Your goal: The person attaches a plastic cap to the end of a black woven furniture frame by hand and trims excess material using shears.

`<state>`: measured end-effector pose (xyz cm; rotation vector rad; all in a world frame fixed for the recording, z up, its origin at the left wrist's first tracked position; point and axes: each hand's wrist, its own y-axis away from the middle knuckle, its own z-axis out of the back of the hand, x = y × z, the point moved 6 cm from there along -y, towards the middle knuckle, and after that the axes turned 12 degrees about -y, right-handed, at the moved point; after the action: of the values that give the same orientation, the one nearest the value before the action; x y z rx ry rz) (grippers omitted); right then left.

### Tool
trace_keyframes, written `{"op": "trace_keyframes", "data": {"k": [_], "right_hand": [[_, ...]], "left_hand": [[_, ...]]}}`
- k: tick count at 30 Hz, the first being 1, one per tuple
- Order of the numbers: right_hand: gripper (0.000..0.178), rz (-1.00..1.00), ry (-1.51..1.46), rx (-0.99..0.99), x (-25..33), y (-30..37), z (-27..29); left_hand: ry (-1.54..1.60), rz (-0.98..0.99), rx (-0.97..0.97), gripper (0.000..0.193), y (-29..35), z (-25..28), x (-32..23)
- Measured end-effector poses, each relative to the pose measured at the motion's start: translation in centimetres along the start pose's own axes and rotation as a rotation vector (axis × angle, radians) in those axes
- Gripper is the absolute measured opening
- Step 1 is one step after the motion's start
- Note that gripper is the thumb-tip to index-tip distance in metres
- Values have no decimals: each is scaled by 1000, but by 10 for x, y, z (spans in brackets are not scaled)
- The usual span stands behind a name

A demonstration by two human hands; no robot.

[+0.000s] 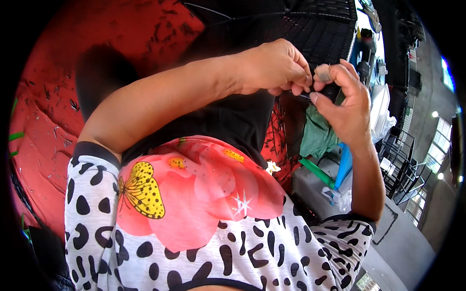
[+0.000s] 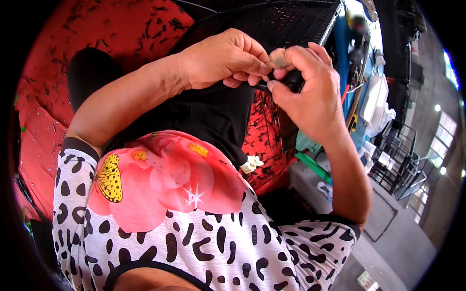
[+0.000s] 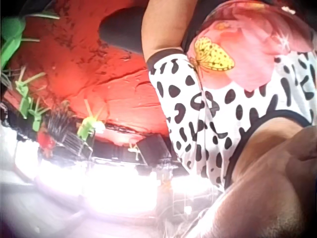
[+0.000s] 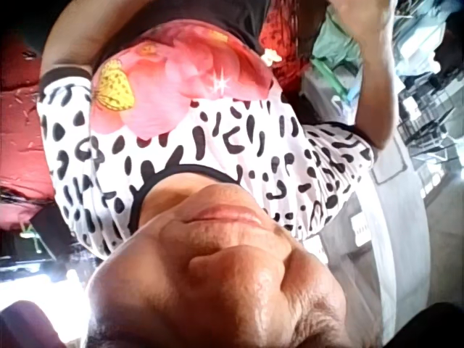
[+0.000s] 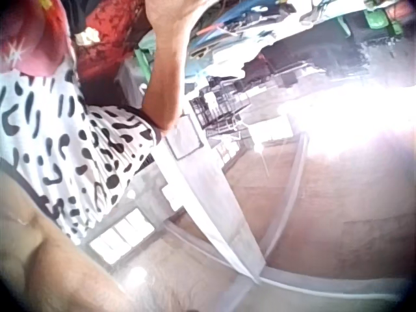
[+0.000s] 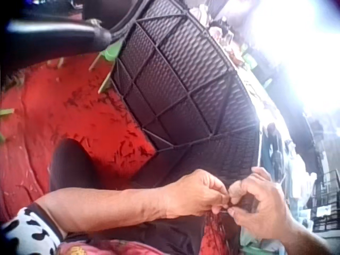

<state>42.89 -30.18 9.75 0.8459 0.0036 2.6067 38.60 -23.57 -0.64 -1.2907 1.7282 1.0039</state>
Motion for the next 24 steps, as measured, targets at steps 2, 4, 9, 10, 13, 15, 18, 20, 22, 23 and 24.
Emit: {"op": "trace_keyframes", "data": {"k": [2,4,9,10,13,15,18,20,22,23,24], "right_hand": [[24,-113,-96,-14,-12,1,1],[26,-189,-146,18,-13,0,2],[35,-282,-210,137,-31,1,2],[38,-306,-205,159,-33,0,3],[39,-295,-332,81,-35,2,4],[39,-296,-338,74,-33,1,5],[36,-313,-379,86,-33,1,6],[32,-248,-388,63,-32,0,7],[31,-259,-394,68,-34,1,6],[30,-269,-402,72,-35,0,6],[30,-271,-400,74,-34,-1,6]], "left_hand": [[-41,-3,9,9,-2,-5,2],[-38,-26,2,10,-6,-10,5],[-80,-64,-113,10,-12,-18,9],[-105,-61,-164,9,-10,-18,8],[-68,-57,-190,9,-9,-15,8],[-7,-59,-169,9,-10,-12,9],[46,-104,-154,7,-10,-11,11],[82,-155,-163,9,-8,-11,14],[135,-163,-147,11,-9,-9,18],[185,-170,-131,14,-9,-8,19],[188,-172,-131,14,-10,-8,20]]}}
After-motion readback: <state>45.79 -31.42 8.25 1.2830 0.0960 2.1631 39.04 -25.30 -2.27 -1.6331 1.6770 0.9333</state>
